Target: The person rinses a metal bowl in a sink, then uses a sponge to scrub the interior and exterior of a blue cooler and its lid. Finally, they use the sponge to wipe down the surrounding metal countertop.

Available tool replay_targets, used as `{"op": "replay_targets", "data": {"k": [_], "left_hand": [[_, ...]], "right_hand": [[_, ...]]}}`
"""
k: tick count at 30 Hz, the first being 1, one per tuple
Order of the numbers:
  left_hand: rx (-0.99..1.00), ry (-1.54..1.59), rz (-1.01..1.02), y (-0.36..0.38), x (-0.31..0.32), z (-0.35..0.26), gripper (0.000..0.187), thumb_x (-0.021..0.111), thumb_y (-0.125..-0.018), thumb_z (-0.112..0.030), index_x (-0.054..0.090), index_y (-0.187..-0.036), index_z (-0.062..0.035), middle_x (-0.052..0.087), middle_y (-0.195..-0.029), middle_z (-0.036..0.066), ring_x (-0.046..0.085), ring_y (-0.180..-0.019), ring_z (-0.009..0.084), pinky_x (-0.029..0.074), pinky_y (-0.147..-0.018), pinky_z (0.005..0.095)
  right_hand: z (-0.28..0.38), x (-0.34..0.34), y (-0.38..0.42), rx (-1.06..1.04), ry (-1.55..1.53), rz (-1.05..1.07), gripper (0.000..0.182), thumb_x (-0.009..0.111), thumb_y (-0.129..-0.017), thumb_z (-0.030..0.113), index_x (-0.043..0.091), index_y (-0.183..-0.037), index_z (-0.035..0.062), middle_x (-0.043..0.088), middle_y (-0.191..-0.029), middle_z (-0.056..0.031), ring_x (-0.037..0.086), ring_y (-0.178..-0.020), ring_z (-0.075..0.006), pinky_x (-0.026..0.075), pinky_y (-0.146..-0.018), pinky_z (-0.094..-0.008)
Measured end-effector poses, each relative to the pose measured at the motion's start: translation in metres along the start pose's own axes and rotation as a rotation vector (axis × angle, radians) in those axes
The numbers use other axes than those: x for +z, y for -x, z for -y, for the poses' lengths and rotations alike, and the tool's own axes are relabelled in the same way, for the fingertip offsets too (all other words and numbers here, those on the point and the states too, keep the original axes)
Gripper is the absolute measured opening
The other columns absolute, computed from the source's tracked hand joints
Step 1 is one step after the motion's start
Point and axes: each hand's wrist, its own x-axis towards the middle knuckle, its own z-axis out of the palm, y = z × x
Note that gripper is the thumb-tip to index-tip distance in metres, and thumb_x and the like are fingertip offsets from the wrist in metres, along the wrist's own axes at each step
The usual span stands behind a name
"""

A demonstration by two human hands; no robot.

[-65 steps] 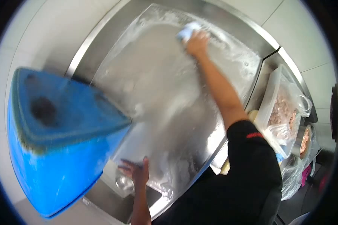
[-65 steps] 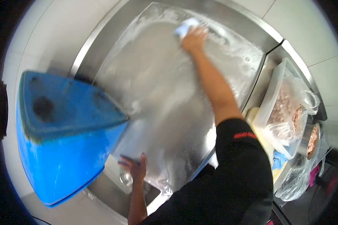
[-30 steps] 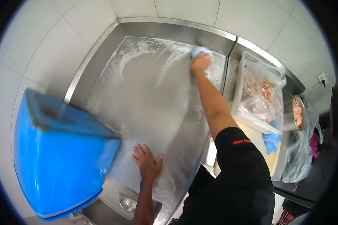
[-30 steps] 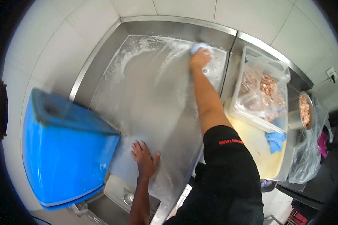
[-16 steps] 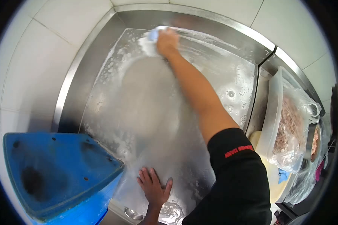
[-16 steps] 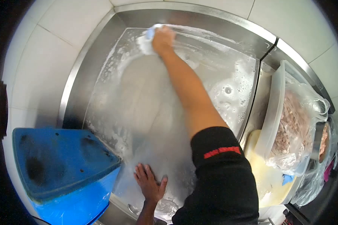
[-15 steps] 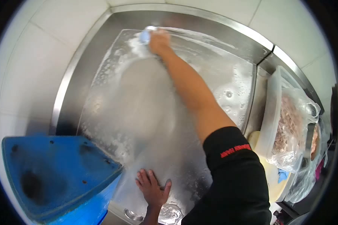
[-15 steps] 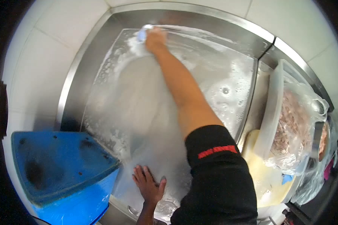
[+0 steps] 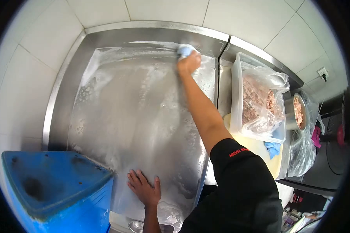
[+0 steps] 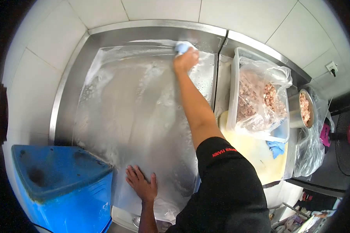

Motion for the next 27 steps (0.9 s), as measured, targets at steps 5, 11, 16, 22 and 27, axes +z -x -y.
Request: {"op": "replay_targets", "data": {"k": [5, 11, 16, 22, 27], "left_hand": [[-0.032, 0.014, -0.001, 0.002, -0.002, 0.003, 0.078, 0.051, -0.086, -0.046, 0.021, -0.143, -0.0017, 0.015, -0.149, 0.025, 0.008, -0.139, 0.0422, 0.005, -0.109, 0.0586], [-0.058, 0.049, 0.051, -0.007, -0.008, -0.001, 0.080, 0.052, -0.085, -0.047, 0.023, -0.141, 0.0019, 0.016, -0.148, 0.026, 0.009, -0.138, 0.0446, 0.006, -0.108, 0.0594], [-0.100, 0.057, 0.074, -0.005, 0.001, 0.003, 0.080, 0.053, -0.083, -0.051, 0.028, -0.141, -0.0020, 0.018, -0.149, 0.024, 0.012, -0.137, 0.0465, 0.009, -0.105, 0.0635], [-0.094, 0.027, 0.025, -0.002, 0.006, 0.009, 0.078, 0.052, -0.083, -0.052, 0.032, -0.140, -0.0035, 0.021, -0.148, 0.023, 0.014, -0.137, 0.0471, 0.009, -0.104, 0.0641], [-0.124, 0.000, 0.101, -0.007, 0.001, 0.003, 0.074, 0.046, -0.086, -0.054, 0.034, -0.137, -0.0012, 0.021, -0.148, 0.024, 0.011, -0.138, 0.0445, 0.007, -0.107, 0.0607]], "right_hand": [[-0.001, -0.033, -0.029, -0.060, -0.148, -0.359, 0.067, 0.071, -0.069, 0.012, 0.041, -0.126, -0.0057, 0.040, -0.128, -0.0288, 0.036, -0.123, -0.0440, 0.026, -0.104, -0.0528], [0.032, 0.003, -0.048, -0.569, 0.158, -0.216, 0.062, 0.056, -0.082, 0.014, 0.034, -0.138, 0.0040, 0.030, -0.140, -0.0301, 0.021, -0.134, -0.0456, 0.015, -0.108, -0.0596], [0.121, 0.084, -0.001, -1.175, 0.086, -0.059, 0.050, 0.043, -0.087, 0.014, 0.042, -0.136, 0.0163, 0.035, -0.143, -0.0128, 0.026, -0.136, -0.0288, 0.019, -0.110, -0.0545], [0.189, 0.138, 0.041, -1.434, 0.253, 0.106, 0.047, 0.053, -0.082, 0.020, 0.049, -0.128, 0.0236, 0.039, -0.142, 0.0012, 0.033, -0.131, -0.0147, 0.020, -0.113, -0.0457], [0.075, 0.072, -0.011, -1.114, 0.067, -0.007, 0.049, 0.053, -0.081, 0.010, 0.049, -0.128, 0.0210, 0.038, -0.143, -0.0064, 0.030, -0.135, -0.0235, 0.022, -0.106, -0.0564]]}}
